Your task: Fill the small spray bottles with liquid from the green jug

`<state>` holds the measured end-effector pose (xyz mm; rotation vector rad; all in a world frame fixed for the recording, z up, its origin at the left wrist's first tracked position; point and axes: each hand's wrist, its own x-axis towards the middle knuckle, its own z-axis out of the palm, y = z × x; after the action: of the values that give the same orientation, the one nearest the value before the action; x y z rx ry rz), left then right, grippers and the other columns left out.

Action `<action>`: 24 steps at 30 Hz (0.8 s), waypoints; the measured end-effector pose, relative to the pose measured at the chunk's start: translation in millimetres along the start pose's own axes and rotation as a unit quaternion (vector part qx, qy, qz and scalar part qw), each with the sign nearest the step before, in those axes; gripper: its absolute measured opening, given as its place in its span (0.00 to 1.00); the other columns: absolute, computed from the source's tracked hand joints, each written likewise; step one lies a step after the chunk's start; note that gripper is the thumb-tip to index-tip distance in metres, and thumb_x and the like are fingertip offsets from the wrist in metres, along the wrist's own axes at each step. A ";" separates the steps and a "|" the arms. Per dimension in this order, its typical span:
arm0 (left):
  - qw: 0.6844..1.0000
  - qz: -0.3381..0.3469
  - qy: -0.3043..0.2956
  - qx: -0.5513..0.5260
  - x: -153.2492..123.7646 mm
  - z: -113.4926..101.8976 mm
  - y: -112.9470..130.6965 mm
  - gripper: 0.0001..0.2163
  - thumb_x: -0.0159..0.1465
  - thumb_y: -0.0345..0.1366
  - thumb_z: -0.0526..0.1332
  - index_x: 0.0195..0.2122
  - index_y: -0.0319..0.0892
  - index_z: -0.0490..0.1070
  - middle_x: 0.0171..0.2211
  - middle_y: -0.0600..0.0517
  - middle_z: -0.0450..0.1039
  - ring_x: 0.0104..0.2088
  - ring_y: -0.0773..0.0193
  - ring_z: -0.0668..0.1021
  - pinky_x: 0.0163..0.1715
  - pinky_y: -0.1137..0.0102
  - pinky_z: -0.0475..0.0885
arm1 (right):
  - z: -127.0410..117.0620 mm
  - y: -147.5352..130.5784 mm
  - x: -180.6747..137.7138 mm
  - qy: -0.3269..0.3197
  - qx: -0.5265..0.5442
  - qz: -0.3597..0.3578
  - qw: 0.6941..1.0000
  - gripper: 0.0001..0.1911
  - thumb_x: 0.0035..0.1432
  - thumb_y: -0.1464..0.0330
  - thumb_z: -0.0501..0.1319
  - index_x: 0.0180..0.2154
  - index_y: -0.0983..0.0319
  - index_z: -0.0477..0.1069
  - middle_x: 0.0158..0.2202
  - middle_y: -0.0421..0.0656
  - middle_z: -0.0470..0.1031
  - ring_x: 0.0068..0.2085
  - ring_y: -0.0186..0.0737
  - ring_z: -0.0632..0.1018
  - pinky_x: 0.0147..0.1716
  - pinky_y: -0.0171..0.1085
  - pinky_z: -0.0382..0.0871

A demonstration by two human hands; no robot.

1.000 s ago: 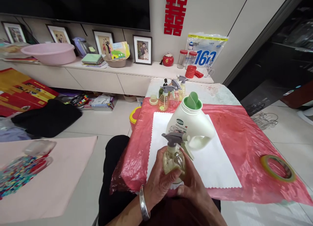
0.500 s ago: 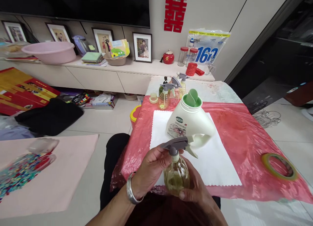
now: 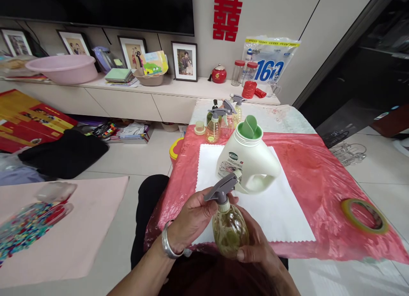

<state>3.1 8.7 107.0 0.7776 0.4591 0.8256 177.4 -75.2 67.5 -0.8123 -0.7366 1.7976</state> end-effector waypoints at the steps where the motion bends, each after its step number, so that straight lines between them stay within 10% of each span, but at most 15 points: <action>1: 1.000 0.003 0.005 -0.009 1.1 -0.4 -0.4 0.15 0.57 0.44 0.73 0.41 0.40 0.80 0.40 0.45 0.81 0.48 0.52 0.79 0.52 0.60 0.67 | 0.9 0.2 0.4 -0.001 0.002 0.002 1.000 0.50 0.37 0.63 0.76 0.63 0.53 0.63 0.63 0.44 0.66 0.59 0.55 0.70 0.54 0.45 0.67; 8: 0.990 0.012 0.133 -0.045 7.7 7.7 -6.5 0.21 0.44 0.37 0.81 0.38 0.42 0.77 0.32 0.55 0.77 0.32 0.68 0.76 0.36 0.72 0.69 | 1.9 6.7 -1.1 0.077 -0.032 -0.008 0.997 0.50 0.38 0.65 0.76 0.63 0.53 0.62 0.60 0.45 0.70 0.58 0.51 0.71 0.54 0.43 0.66; 17: 0.996 0.003 0.075 -0.055 -0.8 6.5 -5.6 0.16 0.56 0.39 0.74 0.44 0.43 0.78 0.39 0.48 0.81 0.45 0.56 0.80 0.48 0.62 0.71 | 1.2 9.5 -0.1 0.068 -0.032 -0.023 0.997 0.49 0.37 0.65 0.77 0.62 0.52 0.63 0.64 0.46 0.66 0.63 0.56 0.67 0.56 0.46 0.66; 24: 0.976 0.095 0.174 -0.090 5.9 5.6 5.9 0.12 0.53 0.35 0.75 0.38 0.43 0.80 0.43 0.51 0.81 0.42 0.62 0.80 0.49 0.68 0.74 | -4.0 9.5 -6.0 0.090 -0.052 -0.001 0.995 0.51 0.37 0.63 0.77 0.63 0.52 0.62 0.62 0.46 0.68 0.61 0.55 0.69 0.57 0.45 0.65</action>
<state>7.4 13.5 114.7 0.5147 0.6167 1.1747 177.3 -83.5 58.9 -1.0287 -0.7169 1.6682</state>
